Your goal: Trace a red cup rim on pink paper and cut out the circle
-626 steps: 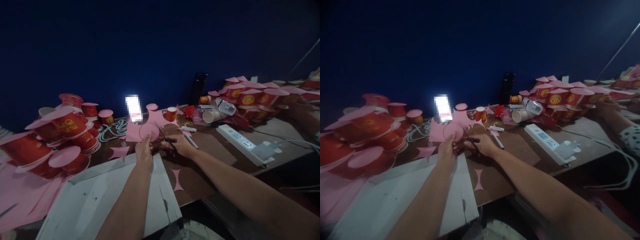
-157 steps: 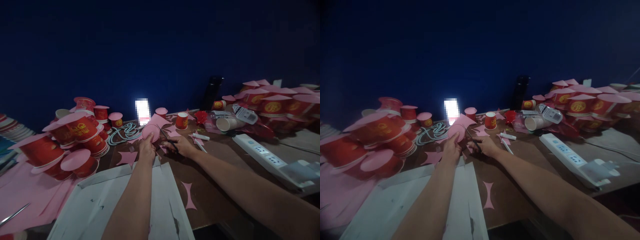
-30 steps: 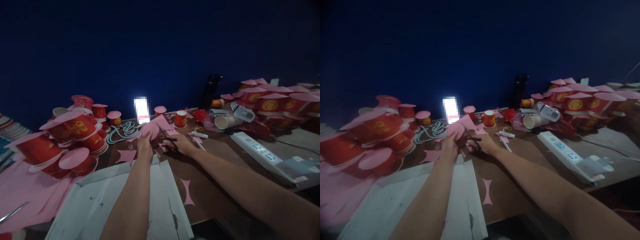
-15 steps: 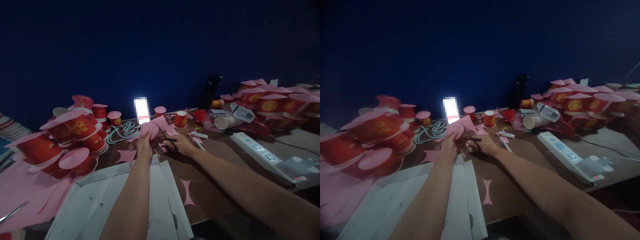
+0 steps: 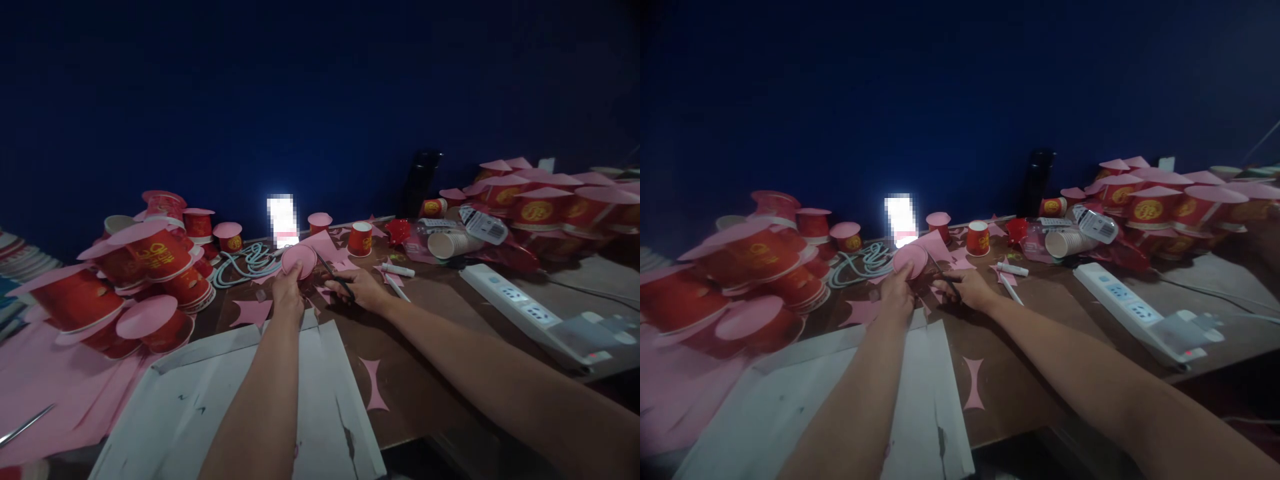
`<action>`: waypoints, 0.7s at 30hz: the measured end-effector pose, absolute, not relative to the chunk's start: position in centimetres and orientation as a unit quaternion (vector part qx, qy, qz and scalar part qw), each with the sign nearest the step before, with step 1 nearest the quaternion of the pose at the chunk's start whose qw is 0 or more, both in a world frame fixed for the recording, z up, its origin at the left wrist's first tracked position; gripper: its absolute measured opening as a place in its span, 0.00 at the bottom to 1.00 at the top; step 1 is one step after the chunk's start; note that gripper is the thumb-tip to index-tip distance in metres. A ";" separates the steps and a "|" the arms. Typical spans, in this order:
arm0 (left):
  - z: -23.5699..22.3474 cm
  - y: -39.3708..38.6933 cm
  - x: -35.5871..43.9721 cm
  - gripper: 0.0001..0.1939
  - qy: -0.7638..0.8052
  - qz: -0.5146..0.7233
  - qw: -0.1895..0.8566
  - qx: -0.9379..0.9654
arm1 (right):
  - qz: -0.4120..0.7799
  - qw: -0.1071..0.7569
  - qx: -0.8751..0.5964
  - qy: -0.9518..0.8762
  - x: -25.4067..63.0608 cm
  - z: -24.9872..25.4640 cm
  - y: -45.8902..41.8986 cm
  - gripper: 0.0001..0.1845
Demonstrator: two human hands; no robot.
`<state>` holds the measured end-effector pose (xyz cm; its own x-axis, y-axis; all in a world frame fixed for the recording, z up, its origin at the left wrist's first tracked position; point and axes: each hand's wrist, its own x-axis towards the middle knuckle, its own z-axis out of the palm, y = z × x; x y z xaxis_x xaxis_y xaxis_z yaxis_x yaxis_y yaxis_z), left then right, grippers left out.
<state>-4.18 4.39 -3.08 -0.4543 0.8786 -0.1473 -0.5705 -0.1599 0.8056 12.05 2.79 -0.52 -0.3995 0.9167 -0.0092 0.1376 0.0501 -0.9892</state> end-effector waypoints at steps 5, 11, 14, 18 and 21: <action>-2.5 4.0 -4.0 0.19 0.412 0.745 0.490 0.184 | 0.551 0.351 -0.420 -0.630 12.0 -0.4 2.7 0.27; -1.5 3.1 -4.1 0.22 0.409 0.680 0.578 0.188 | 0.552 0.358 -0.426 -0.621 12.0 -0.6 2.8 0.28; -1.3 3.1 -4.2 0.18 0.429 0.677 0.576 0.160 | 0.560 0.345 -0.431 -0.617 12.1 -0.3 2.6 0.29; -1.2 3.3 -4.1 0.16 0.432 0.705 0.541 0.154 | 0.569 0.329 -0.422 -0.624 12.2 0.1 2.4 0.27; -1.5 3.8 -4.1 0.15 0.451 0.721 0.504 0.148 | 0.584 0.322 -0.411 -0.622 12.3 0.0 2.4 0.26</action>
